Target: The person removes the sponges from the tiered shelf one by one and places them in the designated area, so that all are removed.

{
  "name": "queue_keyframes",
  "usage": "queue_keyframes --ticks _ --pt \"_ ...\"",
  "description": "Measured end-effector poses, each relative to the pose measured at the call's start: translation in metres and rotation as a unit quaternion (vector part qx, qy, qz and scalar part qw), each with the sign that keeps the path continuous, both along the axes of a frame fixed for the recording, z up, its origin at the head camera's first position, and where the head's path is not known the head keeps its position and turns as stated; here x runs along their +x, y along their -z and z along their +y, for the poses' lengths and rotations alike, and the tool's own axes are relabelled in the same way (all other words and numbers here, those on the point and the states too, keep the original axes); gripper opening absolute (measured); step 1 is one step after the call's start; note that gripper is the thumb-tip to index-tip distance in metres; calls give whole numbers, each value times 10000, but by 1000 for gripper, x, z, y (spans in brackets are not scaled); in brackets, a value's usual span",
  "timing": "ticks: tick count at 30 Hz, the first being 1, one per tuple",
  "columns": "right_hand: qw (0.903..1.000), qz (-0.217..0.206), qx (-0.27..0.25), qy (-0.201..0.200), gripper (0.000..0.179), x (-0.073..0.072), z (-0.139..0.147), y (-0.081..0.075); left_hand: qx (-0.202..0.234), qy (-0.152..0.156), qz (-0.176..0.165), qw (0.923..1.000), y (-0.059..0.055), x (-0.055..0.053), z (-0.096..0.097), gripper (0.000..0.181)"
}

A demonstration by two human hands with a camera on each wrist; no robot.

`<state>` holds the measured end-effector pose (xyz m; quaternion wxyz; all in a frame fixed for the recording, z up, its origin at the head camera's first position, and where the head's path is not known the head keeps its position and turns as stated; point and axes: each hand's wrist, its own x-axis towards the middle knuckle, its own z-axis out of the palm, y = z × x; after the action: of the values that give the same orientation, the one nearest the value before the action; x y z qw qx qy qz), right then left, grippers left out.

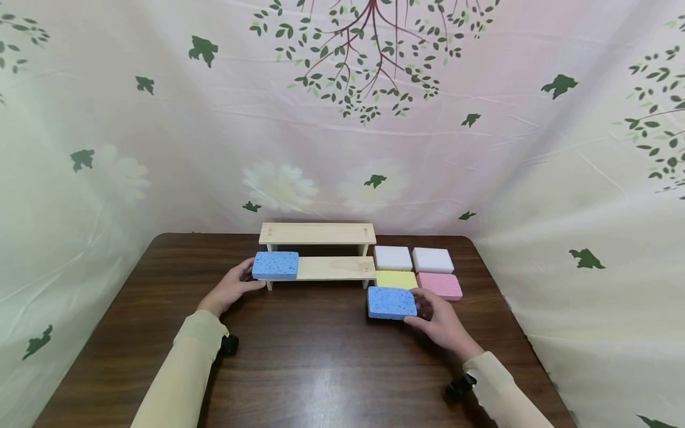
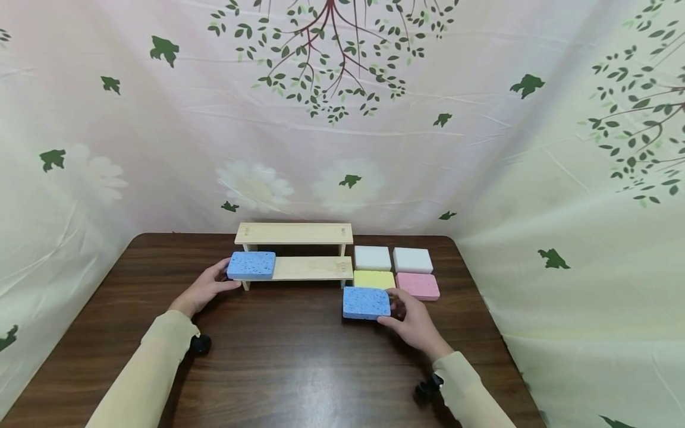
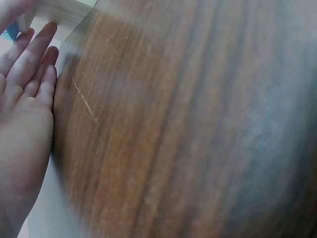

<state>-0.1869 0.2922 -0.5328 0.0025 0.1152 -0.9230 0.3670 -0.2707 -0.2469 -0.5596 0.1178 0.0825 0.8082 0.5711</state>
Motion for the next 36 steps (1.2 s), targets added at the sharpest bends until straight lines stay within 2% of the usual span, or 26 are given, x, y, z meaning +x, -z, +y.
queue_keyframes --ticks 23,36 --pt "9999 66 125 56 59 9 21 18 -31 -28 -1 10000 -1 0 1 90" --pt "9980 47 636 42 64 7 29 18 -22 17 24 10000 1 1 0 91"
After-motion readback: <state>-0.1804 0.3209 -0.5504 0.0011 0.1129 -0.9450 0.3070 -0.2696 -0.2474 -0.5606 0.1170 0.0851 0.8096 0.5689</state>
